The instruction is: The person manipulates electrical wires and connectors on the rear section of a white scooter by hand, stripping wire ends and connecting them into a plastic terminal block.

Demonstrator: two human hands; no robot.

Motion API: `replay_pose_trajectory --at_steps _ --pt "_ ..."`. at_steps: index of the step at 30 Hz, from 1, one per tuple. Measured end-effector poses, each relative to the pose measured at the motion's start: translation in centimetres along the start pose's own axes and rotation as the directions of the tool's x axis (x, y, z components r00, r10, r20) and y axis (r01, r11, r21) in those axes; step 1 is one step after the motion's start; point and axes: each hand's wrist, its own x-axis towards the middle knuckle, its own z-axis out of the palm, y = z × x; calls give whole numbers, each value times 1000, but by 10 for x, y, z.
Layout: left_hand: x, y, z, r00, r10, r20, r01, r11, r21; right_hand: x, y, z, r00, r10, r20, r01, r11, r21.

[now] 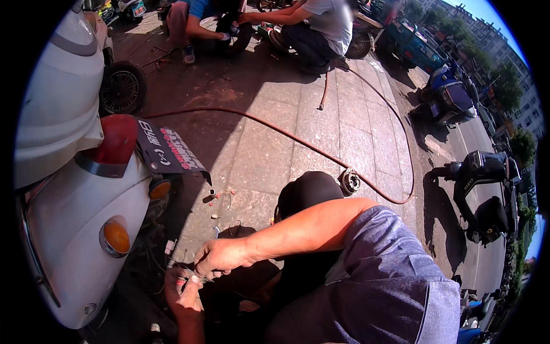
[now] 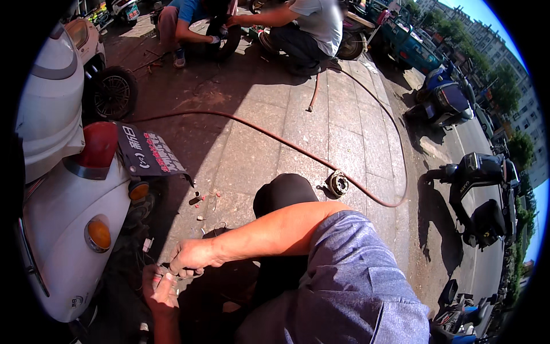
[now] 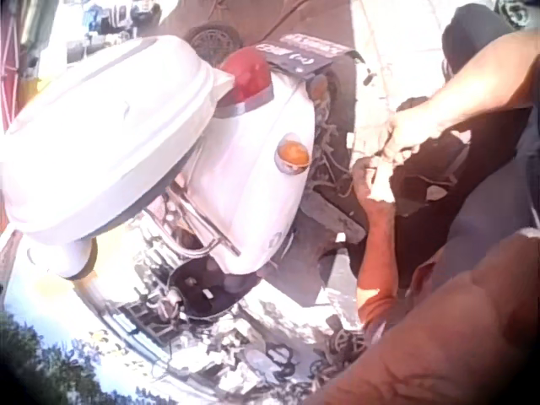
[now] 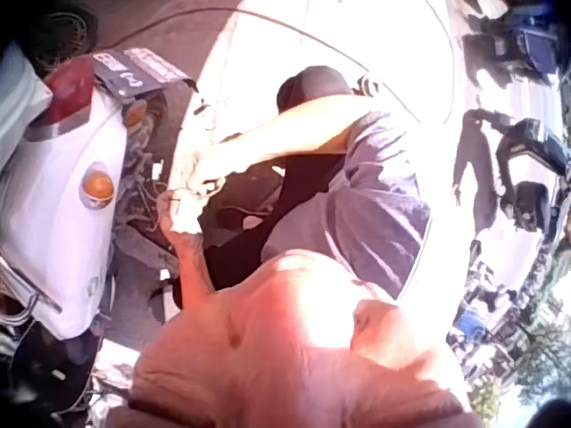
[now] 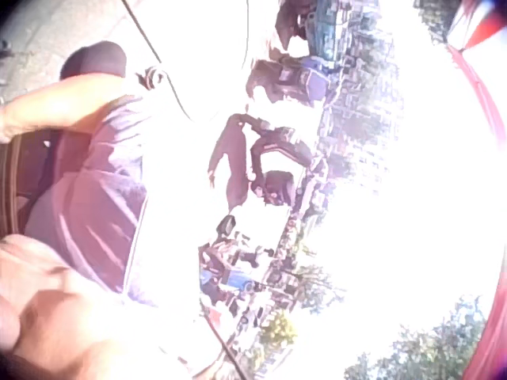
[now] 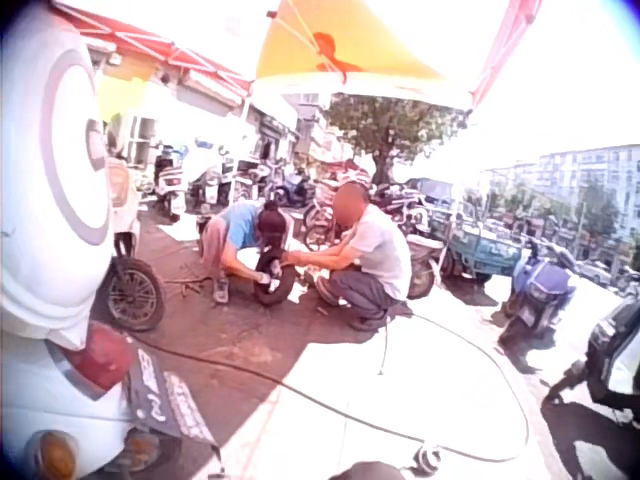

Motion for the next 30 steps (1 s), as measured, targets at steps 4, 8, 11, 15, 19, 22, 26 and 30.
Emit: replay_pose_trajectory --at_steps 4,8,11,15,19,22,26,30 --pt "3 6 -11 998 -57 39 62 985 -163 -25 -20 11 752 -659 -22 408 491 -770" --pt "7 4 -9 994 -49 93 64 983 -170 -21 -10 -10 442 -780 444 529 -173 -831" --pt "2 13 -6 993 -59 106 81 973 -218 -18 -16 -8 389 -767 510 509 -282 -813" --pt "4 5 -8 993 -56 102 78 972 -224 -21 -20 -4 358 -765 536 476 -344 -809" --pt "8 6 -6 998 -45 46 53 981 -188 -17 -25 -2 470 -773 425 508 -156 -847" --pt "1 2 -16 997 -71 37 76 986 -150 -14 -11 14 791 -609 59 429 484 -763" --pt "-2 -6 -18 1000 19 -11 -19 1000 -9 -2 -7 9 992 -112 51 118 985 -123" --pt "-9 5 -16 1000 -9 -1 9 1000 -4 -9 -15 12 989 -113 100 114 994 -1"
